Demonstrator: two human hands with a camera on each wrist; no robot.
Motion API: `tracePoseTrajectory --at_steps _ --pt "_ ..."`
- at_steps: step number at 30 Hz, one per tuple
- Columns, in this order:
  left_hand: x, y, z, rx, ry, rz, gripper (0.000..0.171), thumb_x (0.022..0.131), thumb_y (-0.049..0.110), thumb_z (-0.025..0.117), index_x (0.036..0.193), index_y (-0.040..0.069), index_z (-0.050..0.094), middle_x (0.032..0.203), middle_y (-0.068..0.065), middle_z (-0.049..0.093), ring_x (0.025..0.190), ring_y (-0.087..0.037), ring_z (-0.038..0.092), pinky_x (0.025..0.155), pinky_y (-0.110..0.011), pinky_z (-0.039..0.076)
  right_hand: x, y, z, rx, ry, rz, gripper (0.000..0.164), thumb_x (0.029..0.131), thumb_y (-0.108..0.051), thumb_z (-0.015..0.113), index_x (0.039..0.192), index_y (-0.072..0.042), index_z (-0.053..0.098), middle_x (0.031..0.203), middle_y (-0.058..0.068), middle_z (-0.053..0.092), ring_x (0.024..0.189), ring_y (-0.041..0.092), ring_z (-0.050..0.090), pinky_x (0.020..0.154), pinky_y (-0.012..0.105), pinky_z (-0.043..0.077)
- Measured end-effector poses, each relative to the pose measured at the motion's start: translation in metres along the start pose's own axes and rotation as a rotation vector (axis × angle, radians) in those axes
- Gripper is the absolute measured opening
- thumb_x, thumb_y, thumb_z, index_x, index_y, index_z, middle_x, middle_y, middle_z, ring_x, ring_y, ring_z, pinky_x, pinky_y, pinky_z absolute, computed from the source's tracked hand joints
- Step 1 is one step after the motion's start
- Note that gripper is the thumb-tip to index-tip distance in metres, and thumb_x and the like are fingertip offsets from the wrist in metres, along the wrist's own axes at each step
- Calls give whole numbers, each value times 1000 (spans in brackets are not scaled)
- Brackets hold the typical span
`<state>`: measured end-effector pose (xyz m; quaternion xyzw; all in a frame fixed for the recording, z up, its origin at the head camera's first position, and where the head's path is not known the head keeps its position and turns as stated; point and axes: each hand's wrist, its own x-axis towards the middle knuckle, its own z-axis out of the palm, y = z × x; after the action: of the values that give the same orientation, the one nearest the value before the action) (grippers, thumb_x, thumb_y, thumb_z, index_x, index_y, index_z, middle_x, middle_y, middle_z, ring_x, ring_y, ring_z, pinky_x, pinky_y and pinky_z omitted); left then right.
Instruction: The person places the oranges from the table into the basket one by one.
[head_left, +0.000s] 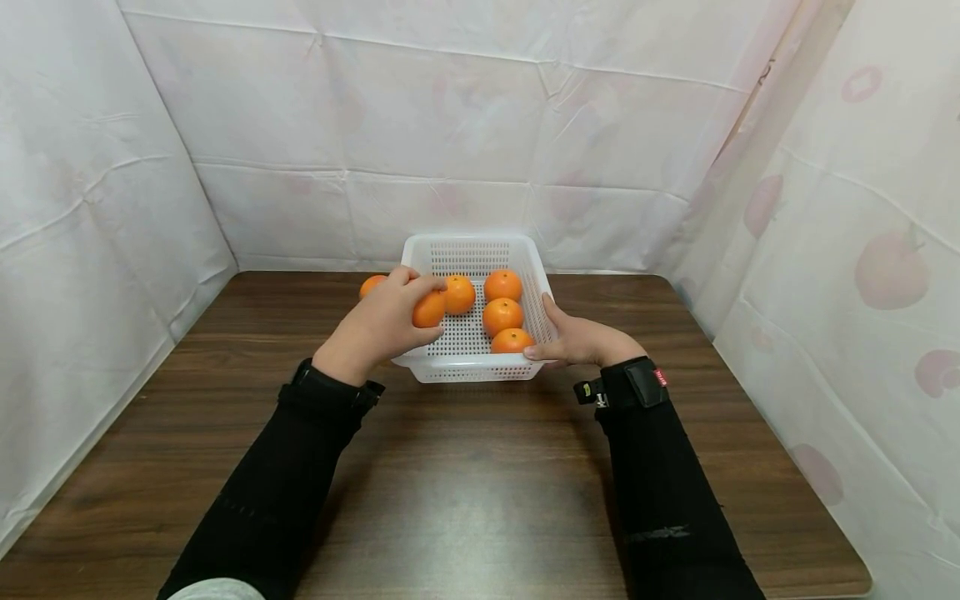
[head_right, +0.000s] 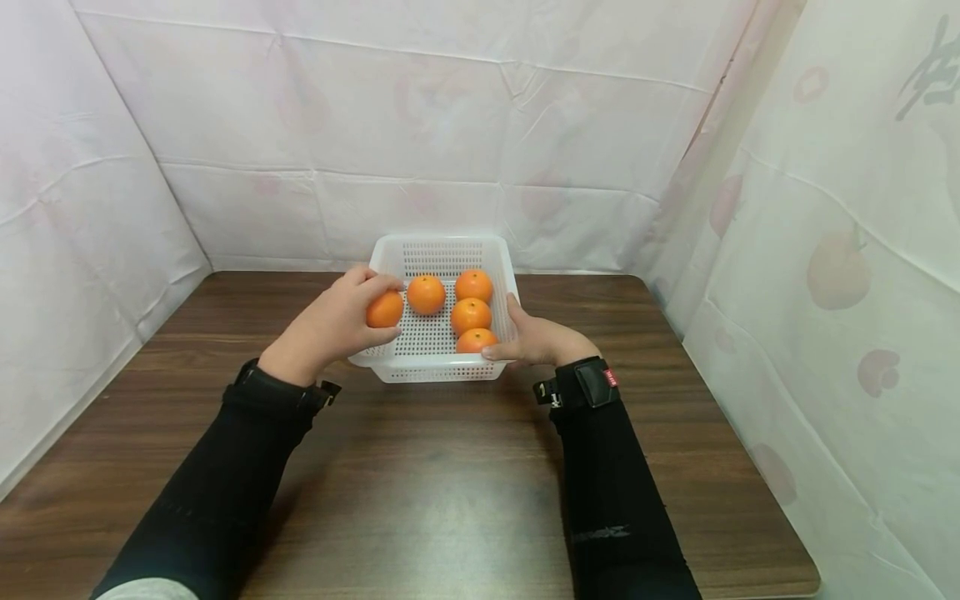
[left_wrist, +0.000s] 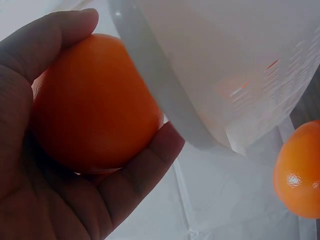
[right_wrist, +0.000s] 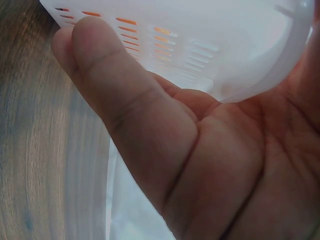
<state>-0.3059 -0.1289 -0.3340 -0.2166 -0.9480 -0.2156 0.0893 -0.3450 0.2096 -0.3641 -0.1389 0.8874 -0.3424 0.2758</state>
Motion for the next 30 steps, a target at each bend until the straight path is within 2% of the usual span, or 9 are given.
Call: tracePoseTrajectory --at_steps 8,15,18,22,27,30 --pt "1 -2 4 13 -49 -45 67 87 31 87 147 24 59 130 -11 54 103 -29 61 89 -44 60 1 1 0 12 -7 -2 128 93 -60 77 167 -28 -23 177 23 15 126 35 68 112 51 52" --pt "2 -2 1 18 -93 -40 66 89 31 86 148 21 59 132 -13 54 105 -31 61 92 -48 60 1 1 0 20 -12 -5 129 92 -60 77 167 -29 -24 177 22 14 129 33 68 113 50 52" --pt "3 -2 0 16 -93 -40 67 88 30 87 148 21 59 133 -12 54 106 -30 61 92 -47 59 1 0 -1 2 -2 -9 128 92 -61 77 167 -28 -22 177 22 15 130 33 67 113 51 52" --pt "2 -3 2 15 -88 -21 67 88 29 87 148 21 59 131 -11 53 105 -29 61 91 -45 59 2 -1 -1 -23 13 -4 127 92 -62 76 168 -29 -21 177 22 17 130 34 66 115 52 49" --pt "-1 -8 6 36 -120 18 64 89 28 86 146 20 60 126 -11 54 103 -28 61 89 -43 58 6 0 4 -23 -11 -1 128 92 -63 75 167 -29 -22 178 20 13 134 33 64 120 53 43" --pt "1 -12 4 56 -138 36 62 88 28 87 144 20 62 124 -10 54 102 -28 61 88 -42 57 10 -2 6 -29 -1 -21 128 92 -64 76 168 -27 -21 178 20 14 134 33 64 118 52 45"
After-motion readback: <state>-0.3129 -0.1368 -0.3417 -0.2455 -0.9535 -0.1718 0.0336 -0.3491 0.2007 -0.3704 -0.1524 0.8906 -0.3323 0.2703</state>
